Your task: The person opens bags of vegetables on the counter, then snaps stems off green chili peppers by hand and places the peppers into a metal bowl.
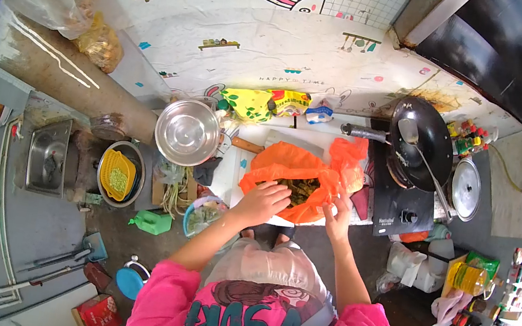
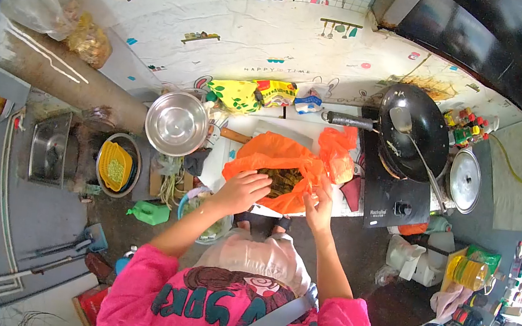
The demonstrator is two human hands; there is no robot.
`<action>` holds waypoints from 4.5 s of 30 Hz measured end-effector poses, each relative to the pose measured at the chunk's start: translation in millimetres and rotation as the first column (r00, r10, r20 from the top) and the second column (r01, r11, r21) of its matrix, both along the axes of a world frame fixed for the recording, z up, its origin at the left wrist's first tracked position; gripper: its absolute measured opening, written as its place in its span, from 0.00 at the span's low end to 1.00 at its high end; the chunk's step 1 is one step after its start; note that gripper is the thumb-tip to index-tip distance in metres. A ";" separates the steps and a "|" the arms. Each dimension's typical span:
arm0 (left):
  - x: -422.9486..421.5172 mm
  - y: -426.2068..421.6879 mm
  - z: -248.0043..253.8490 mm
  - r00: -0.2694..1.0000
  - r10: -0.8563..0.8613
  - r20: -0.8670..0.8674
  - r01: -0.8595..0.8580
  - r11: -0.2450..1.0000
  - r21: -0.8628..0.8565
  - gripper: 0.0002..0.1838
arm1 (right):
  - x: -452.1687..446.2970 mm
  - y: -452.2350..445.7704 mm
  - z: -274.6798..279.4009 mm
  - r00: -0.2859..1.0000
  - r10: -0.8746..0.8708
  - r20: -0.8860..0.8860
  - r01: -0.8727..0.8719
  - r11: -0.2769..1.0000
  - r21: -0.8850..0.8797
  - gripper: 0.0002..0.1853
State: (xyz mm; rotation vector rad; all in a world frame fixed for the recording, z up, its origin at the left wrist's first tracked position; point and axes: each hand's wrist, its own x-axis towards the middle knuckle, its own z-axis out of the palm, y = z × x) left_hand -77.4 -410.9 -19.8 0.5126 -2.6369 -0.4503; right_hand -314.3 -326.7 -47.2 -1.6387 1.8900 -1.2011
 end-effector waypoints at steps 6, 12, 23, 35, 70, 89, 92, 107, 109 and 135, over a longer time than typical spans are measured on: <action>1.1 -31.7 -34.1 0.872 0.425 0.244 -0.416 0.905 -0.089 0.28 | 2.9 14.8 -10.3 0.711 -0.185 0.678 0.029 0.972 0.235 0.10; -17.1 -40.5 -51.6 0.751 0.560 0.350 -0.630 0.766 0.126 0.31 | 3.0 37.3 -42.7 -0.029 -0.403 0.915 0.153 0.903 0.402 0.11; -16.8 -39.6 -68.7 0.835 0.469 0.289 -0.550 0.735 0.397 0.44 | 20.7 1.9 27.7 0.974 -0.063 -0.217 0.114 0.966 0.232 0.46; 3.5 -43.7 -55.5 0.792 0.343 0.505 -0.488 0.853 0.186 0.52 | -25.5 -41.3 -51.3 0.033 -0.476 0.879 -0.191 0.860 0.473 0.16; 0.4 -98.2 -60.1 0.797 0.149 0.585 -0.298 0.940 0.166 0.56 | -28.5 -58.7 -56.2 0.353 0.626 -0.695 0.125 0.705 0.699 0.54; 37.0 -42.0 -54.8 0.914 0.403 0.041 -0.403 0.892 0.204 0.20 | 28.7 -35.2 8.1 0.645 0.598 -0.475 0.025 0.605 0.796 0.55; 62.0 -35.7 -72.0 0.716 0.672 -0.190 -0.597 0.730 0.334 0.13 | 36.7 -34.0 7.4 0.682 0.560 -0.472 -0.023 0.660 0.751 0.53; 180.0 -84.0 -148.6 -0.090 0.972 0.216 0.272 -0.185 0.944 0.18 | 66.4 -18.5 -0.1 0.644 0.568 -0.513 0.025 0.655 0.755 0.51; 171.2 -83.7 -133.3 -0.105 0.980 0.171 0.195 -0.148 0.969 0.18 | 67.7 -15.2 -4.5 0.649 0.557 -0.519 0.028 0.664 0.748 0.51; 144.8 62.5 -103.9 0.161 0.960 0.228 0.025 -0.235 0.972 0.16 | 70.5 -2.9 15.5 0.714 0.502 -0.488 0.018 0.683 0.730 0.51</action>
